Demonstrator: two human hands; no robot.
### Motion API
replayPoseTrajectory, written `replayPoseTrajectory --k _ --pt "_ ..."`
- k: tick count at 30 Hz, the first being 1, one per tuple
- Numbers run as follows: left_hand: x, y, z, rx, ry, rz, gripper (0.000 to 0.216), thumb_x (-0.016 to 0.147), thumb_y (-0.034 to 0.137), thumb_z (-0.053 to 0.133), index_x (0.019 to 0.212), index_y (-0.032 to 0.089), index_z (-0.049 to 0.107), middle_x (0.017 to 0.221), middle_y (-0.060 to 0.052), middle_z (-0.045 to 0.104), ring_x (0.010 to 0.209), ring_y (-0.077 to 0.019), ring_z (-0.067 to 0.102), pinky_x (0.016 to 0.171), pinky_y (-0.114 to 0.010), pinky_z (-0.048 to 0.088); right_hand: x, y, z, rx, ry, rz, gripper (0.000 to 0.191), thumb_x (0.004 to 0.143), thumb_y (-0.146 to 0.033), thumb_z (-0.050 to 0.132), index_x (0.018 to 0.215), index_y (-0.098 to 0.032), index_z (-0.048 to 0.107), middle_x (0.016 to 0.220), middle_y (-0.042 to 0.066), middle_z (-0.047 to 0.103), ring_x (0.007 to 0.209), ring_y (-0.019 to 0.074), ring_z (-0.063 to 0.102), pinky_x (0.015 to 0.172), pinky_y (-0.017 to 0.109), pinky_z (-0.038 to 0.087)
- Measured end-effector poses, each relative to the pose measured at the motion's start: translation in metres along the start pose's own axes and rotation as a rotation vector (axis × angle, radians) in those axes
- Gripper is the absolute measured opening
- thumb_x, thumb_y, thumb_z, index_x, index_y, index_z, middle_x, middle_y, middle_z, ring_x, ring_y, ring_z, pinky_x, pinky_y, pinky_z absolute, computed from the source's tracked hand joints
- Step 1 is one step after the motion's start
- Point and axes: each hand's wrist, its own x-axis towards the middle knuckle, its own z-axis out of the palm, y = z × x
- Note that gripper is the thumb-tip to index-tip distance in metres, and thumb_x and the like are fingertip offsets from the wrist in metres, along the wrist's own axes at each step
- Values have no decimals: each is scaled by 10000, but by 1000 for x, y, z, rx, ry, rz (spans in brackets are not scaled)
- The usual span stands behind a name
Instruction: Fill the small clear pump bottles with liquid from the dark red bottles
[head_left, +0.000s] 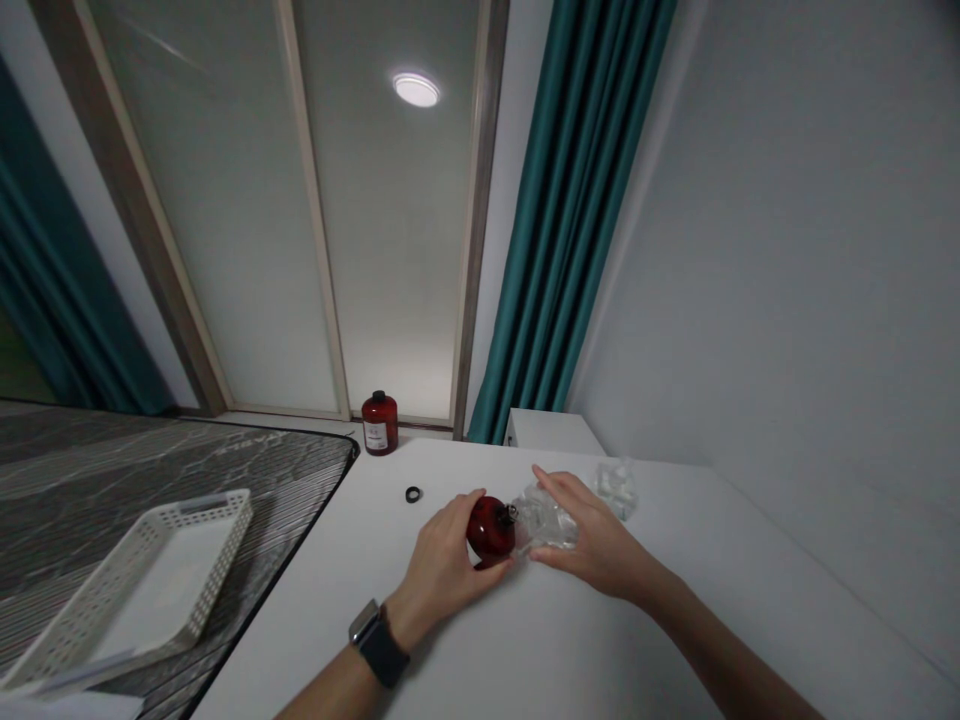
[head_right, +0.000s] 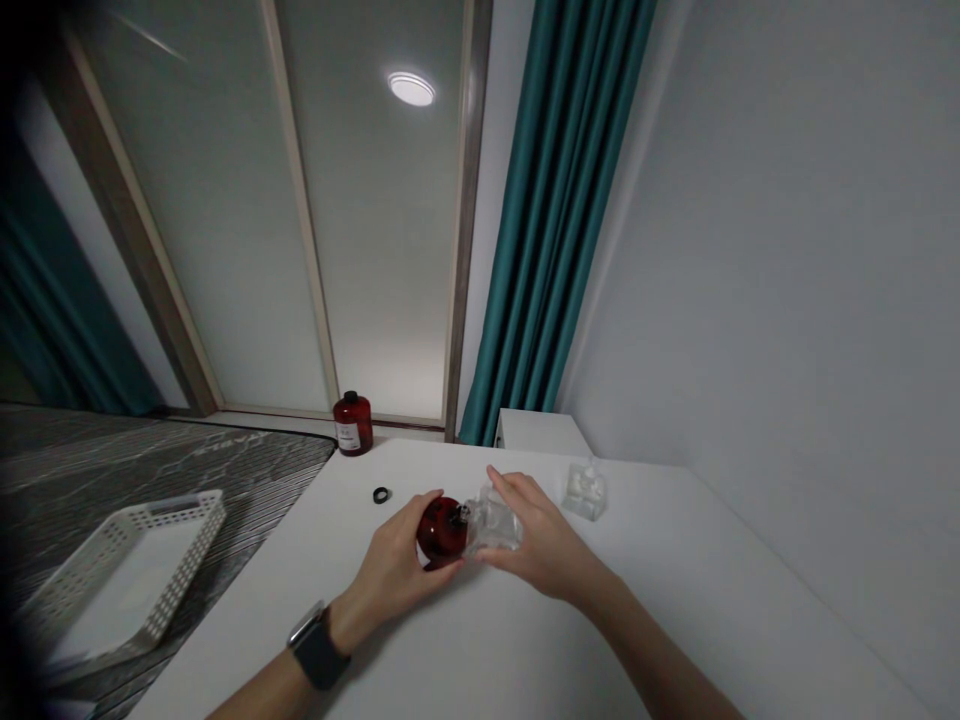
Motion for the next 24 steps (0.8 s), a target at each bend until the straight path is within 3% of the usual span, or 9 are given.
replayPoseTrajectory --k 24 --pt "0 2 2 -25 -12 -25 702 724 370 797 1317 193 467 1166 -123 690 1022 -306 702 882 -459 596 1 0 -4 -21 -18 -3 925 803 -313 758 1576 -315 252 1377 113 535 1294 302 522 1100 512 444"
